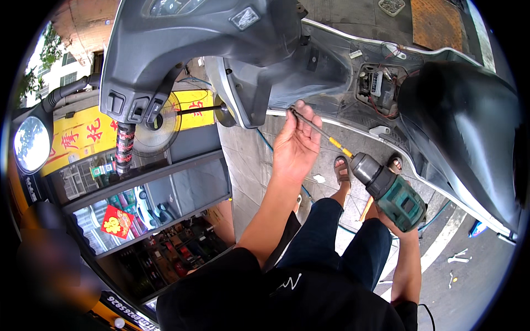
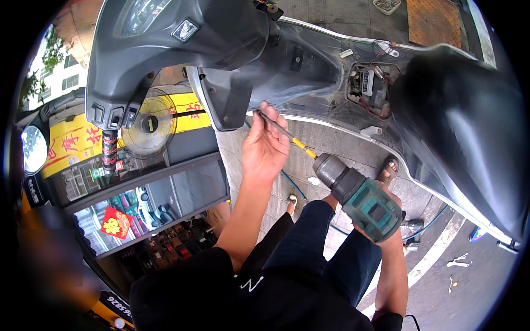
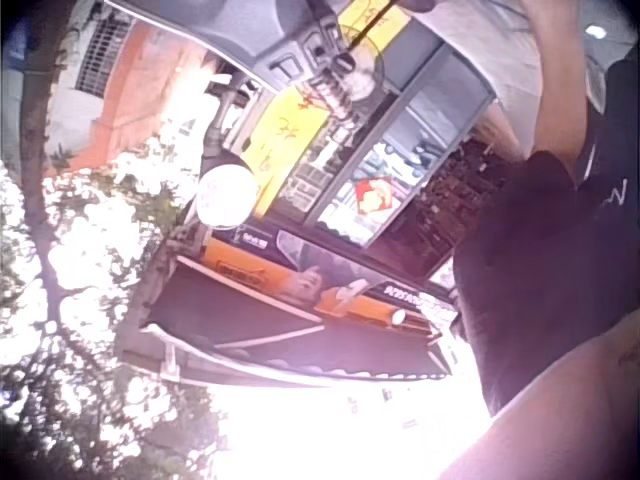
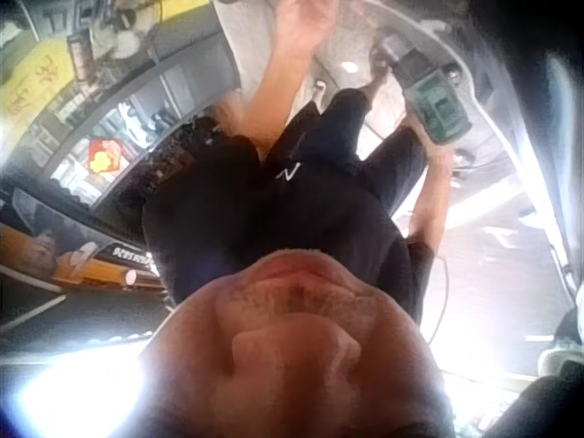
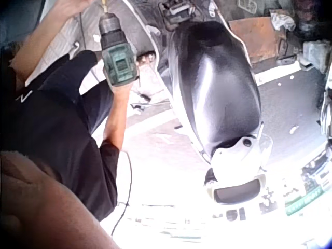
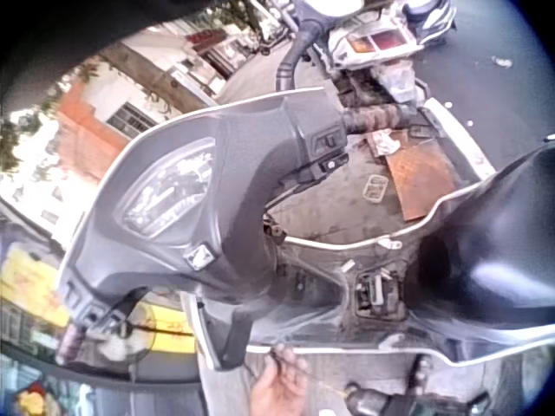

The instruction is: The person installs a front panel onto a scooter, secures it using a power drill to tighten screws, and then manipulates electrical wires and connectors inside the battery compartment.

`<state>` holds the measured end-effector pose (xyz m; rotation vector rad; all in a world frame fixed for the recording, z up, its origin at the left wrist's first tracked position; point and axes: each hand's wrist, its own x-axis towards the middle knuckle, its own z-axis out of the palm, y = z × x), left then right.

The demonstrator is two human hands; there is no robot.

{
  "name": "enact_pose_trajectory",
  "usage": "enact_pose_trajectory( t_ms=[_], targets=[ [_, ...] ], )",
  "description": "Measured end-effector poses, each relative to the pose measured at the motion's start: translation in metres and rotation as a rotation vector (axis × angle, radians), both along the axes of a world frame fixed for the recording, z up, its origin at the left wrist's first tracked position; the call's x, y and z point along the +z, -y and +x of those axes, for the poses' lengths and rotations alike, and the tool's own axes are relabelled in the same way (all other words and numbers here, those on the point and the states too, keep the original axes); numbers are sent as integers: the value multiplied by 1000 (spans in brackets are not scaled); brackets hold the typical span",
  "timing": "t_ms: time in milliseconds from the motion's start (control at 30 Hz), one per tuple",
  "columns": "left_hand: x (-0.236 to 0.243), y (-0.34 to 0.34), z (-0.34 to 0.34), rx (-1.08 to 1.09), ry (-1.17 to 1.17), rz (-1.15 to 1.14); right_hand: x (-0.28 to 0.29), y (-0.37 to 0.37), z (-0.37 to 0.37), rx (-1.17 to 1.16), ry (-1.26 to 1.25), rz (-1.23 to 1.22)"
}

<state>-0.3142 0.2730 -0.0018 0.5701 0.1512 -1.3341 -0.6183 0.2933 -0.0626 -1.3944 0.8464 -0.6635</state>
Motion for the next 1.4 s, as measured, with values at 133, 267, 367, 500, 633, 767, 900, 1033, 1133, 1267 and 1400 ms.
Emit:
enact_pose_trajectory(
  t_ms=[133, 267, 367, 500, 633, 767, 900, 1033, 1133, 1267, 1400],
  targets=[
    [14, -1, 6, 9, 148, -153, 48, 34, 24, 69, 91, 604],
    [38, 9, 6, 93, 254, -125, 69, 49, 52, -39, 293, 658],
    [55, 5, -1, 130, 447, 150, 74, 62, 74, -11, 314, 603],
    [49, -59, 28, -21, 961, 267, 77, 79, 95, 58, 314, 516],
    [53, -59, 52, 191, 1659, 573, 69, 85, 106, 78, 297, 455],
    [37, -29, 66, 46, 2065, 677, 69, 85, 111, 41, 343, 563],
    [32, -19, 62, 82, 2237, 808, 70, 85, 113, 50, 337, 569],
    [32, -14, 53, 93, 2201, 837, 70, 84, 114, 38, 336, 566],
    [37, -14, 53, 67, 2203, 858, 66, 83, 117, 55, 342, 492],
    [36, -15, 52, 68, 2195, 872, 75, 88, 111, 85, 168, 385],
    [36, -12, 50, 66, 2254, 884, 95, 100, 110, 125, 52, -14]
  ],
)
